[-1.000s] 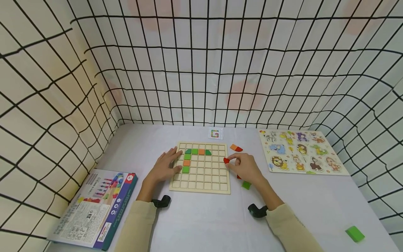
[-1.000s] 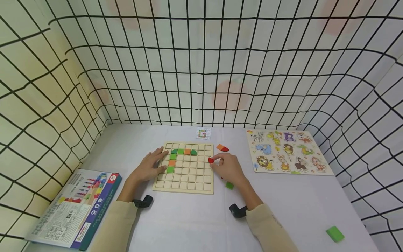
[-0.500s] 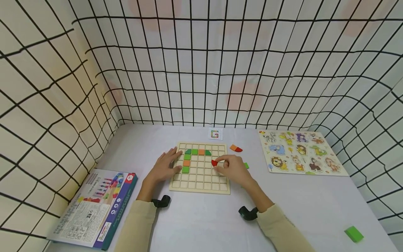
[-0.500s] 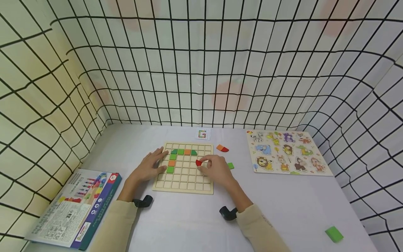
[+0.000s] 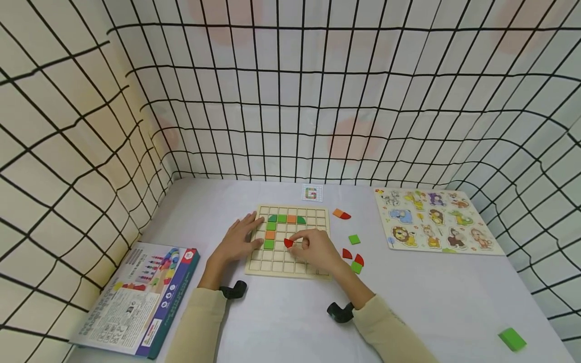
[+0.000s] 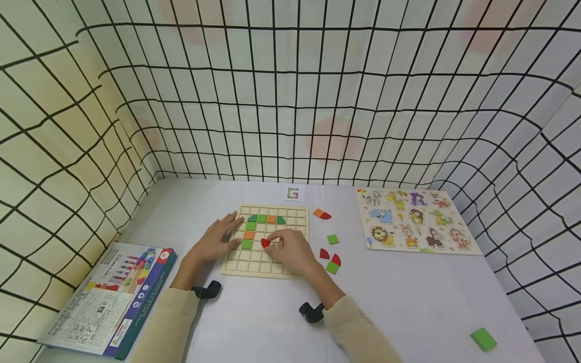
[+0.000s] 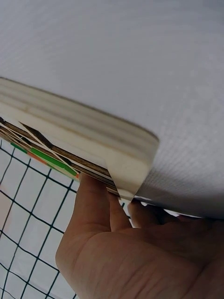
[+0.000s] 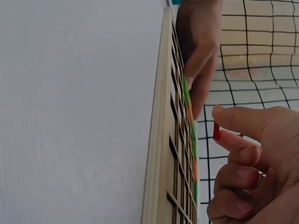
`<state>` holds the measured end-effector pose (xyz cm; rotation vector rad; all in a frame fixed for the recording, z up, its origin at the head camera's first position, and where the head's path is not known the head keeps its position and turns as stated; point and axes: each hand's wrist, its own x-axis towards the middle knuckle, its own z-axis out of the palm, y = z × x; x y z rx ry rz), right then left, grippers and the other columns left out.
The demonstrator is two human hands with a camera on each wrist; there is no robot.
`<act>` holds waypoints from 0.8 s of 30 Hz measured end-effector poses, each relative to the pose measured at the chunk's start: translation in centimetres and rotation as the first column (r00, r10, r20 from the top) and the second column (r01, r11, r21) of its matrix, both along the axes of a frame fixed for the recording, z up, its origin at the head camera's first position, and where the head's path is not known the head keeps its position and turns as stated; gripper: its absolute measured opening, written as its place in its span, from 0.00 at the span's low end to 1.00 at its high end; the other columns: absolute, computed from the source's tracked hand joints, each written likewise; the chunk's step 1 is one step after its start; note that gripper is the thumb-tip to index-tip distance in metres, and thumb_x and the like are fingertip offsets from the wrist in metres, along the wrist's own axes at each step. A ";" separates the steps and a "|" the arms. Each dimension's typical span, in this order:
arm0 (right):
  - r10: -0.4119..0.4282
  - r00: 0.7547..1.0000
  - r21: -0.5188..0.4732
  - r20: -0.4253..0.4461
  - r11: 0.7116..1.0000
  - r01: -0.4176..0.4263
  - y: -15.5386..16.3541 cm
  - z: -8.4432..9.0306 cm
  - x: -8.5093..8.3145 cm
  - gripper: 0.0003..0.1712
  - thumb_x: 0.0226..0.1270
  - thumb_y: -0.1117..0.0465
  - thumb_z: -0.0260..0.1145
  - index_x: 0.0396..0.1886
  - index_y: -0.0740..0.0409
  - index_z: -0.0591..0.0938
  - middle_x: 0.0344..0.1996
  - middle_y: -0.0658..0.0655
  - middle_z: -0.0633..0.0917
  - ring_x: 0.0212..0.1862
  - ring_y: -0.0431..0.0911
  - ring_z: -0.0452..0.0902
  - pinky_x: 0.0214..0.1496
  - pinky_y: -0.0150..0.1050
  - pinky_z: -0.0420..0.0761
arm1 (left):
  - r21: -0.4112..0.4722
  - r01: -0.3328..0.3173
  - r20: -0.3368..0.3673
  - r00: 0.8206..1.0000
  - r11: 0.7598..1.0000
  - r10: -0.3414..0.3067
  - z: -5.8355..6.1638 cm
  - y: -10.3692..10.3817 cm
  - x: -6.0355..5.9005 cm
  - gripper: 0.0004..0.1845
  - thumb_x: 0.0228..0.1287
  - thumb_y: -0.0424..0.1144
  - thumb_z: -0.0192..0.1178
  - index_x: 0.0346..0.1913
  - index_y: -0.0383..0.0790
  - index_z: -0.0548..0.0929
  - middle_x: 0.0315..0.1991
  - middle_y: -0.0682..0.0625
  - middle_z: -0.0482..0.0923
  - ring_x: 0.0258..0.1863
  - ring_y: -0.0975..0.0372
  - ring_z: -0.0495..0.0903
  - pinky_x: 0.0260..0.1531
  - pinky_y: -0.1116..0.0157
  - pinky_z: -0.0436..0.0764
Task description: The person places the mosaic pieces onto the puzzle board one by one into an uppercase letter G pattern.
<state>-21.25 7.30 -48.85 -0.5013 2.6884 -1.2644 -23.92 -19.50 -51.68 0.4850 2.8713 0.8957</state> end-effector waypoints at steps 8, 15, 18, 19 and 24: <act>0.047 0.999 0.005 0.003 0.999 -0.047 -1.8 -0.8 0.4 0.14 0.66 0.53 0.75 0.49 0.49 0.91 0.11 0.45 0.66 0.14 0.38 0.58 0.16 0.30 0.54 | -0.017 -0.009 0.010 1.000 1.000 0.009 0.2 0.1 0.0 0.38 0.69 0.49 0.59 0.80 0.44 0.65 0.83 0.43 0.51 0.84 0.48 0.49 0.83 0.44 0.44; 0.070 0.997 0.026 -0.011 0.997 -0.070 -3.3 -1.2 0.7 0.13 0.64 0.54 0.75 0.47 0.49 0.91 0.10 0.44 0.68 0.13 0.37 0.59 0.16 0.29 0.54 | -0.024 -0.008 0.003 1.000 1.000 0.008 0.3 0.0 0.0 0.38 0.69 0.49 0.58 0.80 0.44 0.65 0.83 0.43 0.51 0.84 0.48 0.49 0.83 0.44 0.44; 0.073 0.997 0.041 -0.005 0.997 -0.073 -3.8 -1.3 0.8 0.14 0.64 0.53 0.75 0.48 0.50 0.91 0.11 0.43 0.68 0.14 0.36 0.59 0.16 0.29 0.54 | -0.025 -0.003 -0.007 1.000 1.000 0.003 0.2 0.0 0.0 0.38 0.69 0.49 0.58 0.79 0.44 0.65 0.83 0.42 0.52 0.84 0.47 0.49 0.82 0.44 0.45; 0.075 0.997 0.050 -0.002 0.996 -0.075 -3.9 -1.3 0.8 0.14 0.64 0.53 0.75 0.48 0.50 0.91 0.11 0.43 0.68 0.14 0.36 0.59 0.16 0.29 0.53 | -0.027 0.000 -0.009 1.000 1.000 0.000 0.2 -0.1 0.0 0.38 0.69 0.49 0.59 0.79 0.43 0.65 0.83 0.42 0.52 0.83 0.47 0.49 0.82 0.43 0.45; 0.086 0.996 0.084 -0.002 0.993 -0.085 -4.5 -1.5 0.9 0.16 0.63 0.51 0.75 0.49 0.50 0.91 0.11 0.43 0.68 0.13 0.36 0.59 0.16 0.29 0.53 | -0.030 0.009 -0.013 1.000 1.000 -0.010 0.2 -0.1 0.0 0.38 0.69 0.50 0.59 0.79 0.44 0.65 0.83 0.42 0.52 0.83 0.47 0.50 0.82 0.44 0.45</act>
